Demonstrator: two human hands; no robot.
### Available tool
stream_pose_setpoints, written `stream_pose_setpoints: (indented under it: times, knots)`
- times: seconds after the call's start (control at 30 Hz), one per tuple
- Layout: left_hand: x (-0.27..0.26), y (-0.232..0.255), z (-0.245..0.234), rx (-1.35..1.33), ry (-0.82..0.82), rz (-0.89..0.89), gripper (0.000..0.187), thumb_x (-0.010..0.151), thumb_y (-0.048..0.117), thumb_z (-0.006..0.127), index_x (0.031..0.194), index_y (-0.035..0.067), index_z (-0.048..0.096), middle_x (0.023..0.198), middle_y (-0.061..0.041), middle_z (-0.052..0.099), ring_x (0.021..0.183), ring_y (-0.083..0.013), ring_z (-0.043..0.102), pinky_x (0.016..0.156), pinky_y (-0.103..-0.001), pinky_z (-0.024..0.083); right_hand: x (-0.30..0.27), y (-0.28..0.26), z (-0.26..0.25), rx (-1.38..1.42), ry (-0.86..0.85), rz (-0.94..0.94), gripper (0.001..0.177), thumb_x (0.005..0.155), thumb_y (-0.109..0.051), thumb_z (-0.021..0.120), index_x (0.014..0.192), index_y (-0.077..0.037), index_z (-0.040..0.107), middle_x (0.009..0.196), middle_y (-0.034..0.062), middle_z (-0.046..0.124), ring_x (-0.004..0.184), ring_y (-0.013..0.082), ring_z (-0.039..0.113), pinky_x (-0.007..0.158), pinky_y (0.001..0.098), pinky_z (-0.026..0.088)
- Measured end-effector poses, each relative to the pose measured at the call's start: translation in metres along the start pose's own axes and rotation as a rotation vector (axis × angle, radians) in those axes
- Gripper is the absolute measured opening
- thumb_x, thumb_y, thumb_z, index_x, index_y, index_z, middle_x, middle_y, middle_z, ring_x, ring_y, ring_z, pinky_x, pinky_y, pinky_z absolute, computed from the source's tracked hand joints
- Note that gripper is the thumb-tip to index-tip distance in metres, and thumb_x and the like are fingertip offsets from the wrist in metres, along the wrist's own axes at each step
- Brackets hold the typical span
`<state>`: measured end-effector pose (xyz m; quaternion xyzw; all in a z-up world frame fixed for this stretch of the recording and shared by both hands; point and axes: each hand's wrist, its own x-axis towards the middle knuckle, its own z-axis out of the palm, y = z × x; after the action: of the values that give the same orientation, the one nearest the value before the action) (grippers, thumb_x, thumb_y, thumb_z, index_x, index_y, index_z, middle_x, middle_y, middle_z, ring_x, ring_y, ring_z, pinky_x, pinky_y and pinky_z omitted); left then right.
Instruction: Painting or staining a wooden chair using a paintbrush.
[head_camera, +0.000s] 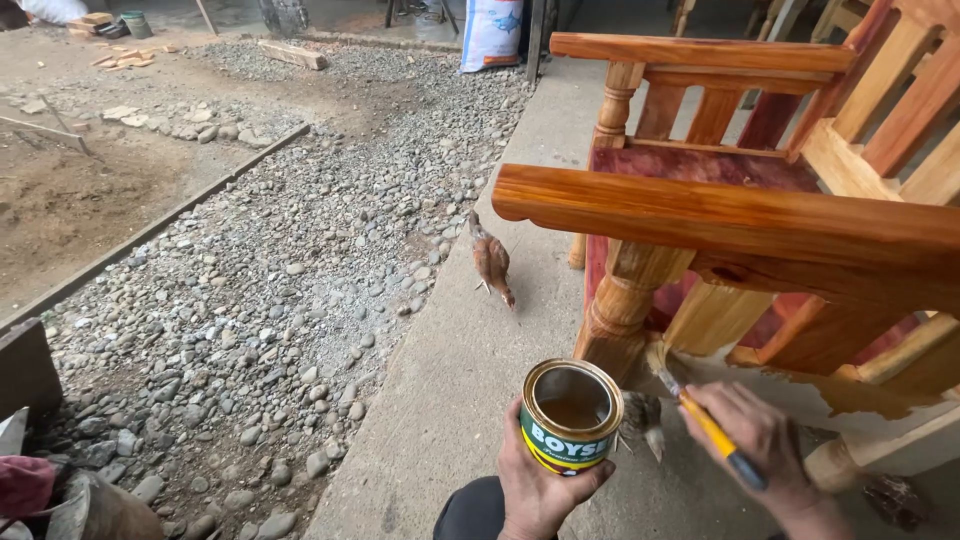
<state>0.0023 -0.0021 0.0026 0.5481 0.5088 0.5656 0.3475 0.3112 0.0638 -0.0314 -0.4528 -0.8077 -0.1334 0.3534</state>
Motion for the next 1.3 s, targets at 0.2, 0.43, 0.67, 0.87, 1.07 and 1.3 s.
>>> stream_pose_setpoints:
  times: [0.2, 0.43, 0.67, 0.87, 1.07, 1.3]
  knots:
    - [-0.003, -0.006, 0.007, -0.158, -0.021, 0.107, 0.106, 0.055, 0.031, 0.100, 0.139, 0.003, 0.042, 0.121, -0.012, 0.070, 0.112, -0.0235, 0.072, 0.100, -0.038, 0.058, 0.095, -0.032, -0.109, -0.030, -0.024, -0.005, 0.015, 0.081, -0.011, 0.080, 0.094, -0.004, 0.074, 0.083, 0.0113, 0.074, 0.070, 0.0225, 0.073, 0.060, 0.0324, 0.061]
    - [-0.003, -0.008, 0.019, -0.172, -0.063, -0.021, 0.103, 0.051, 0.022, 0.097, 0.135, 0.003, 0.041, 0.116, -0.012, 0.071, 0.105, -0.0223, 0.072, 0.094, -0.035, 0.059, 0.081, -0.031, -0.096, -0.269, 0.317, -0.190, 0.025, 0.086, -0.004, 0.083, 0.105, 0.003, 0.070, 0.098, 0.0143, 0.072, 0.088, 0.0306, 0.071, 0.074, 0.0418, 0.061]
    - [-0.003, -0.013, 0.024, -0.102, -0.021, 0.042, 0.102, 0.051, 0.020, 0.098, 0.135, 0.002, 0.042, 0.116, -0.013, 0.069, 0.104, -0.0221, 0.070, 0.093, -0.035, 0.057, 0.016, -0.001, -0.016, -0.298, 0.247, -0.203, 0.025, 0.089, -0.014, 0.082, 0.105, 0.000, 0.070, 0.095, 0.0129, 0.073, 0.085, 0.0230, 0.073, 0.066, 0.0322, 0.064]
    - [-0.005, -0.020, 0.028, -0.278, -0.078, -0.013, 0.100, 0.052, 0.010, 0.096, 0.133, 0.002, 0.038, 0.118, -0.014, 0.067, 0.104, -0.0220, 0.070, 0.091, -0.036, 0.058, 0.015, 0.029, -0.043, 0.003, -0.144, -0.010, 0.010, 0.092, -0.015, 0.076, 0.094, -0.005, 0.074, 0.082, 0.0076, 0.074, 0.069, 0.0167, 0.071, 0.054, 0.0282, 0.062]
    - [-0.002, -0.026, 0.032, -0.277, -0.111, -0.031, 0.102, 0.052, 0.007, 0.095, 0.135, 0.002, 0.035, 0.121, -0.016, 0.066, 0.106, -0.0234, 0.071, 0.091, -0.038, 0.060, 0.084, 0.001, -0.148, -0.027, 0.044, -0.097, 0.013, 0.088, -0.012, 0.076, 0.095, -0.002, 0.072, 0.087, 0.0096, 0.074, 0.075, 0.0181, 0.069, 0.062, 0.0301, 0.060]
    - [0.016, -0.049, 0.036, -1.225, -0.134, -0.820, 0.100, 0.055, 0.035, 0.095, 0.137, 0.013, 0.042, 0.122, -0.018, 0.067, 0.107, -0.0330, 0.069, 0.087, -0.053, 0.056, 0.030, 0.010, -0.072, -0.030, 0.585, 0.079, 0.015, 0.101, -0.009, 0.073, 0.105, -0.002, 0.060, 0.100, 0.0144, 0.070, 0.079, 0.0172, 0.071, 0.063, 0.0257, 0.062]
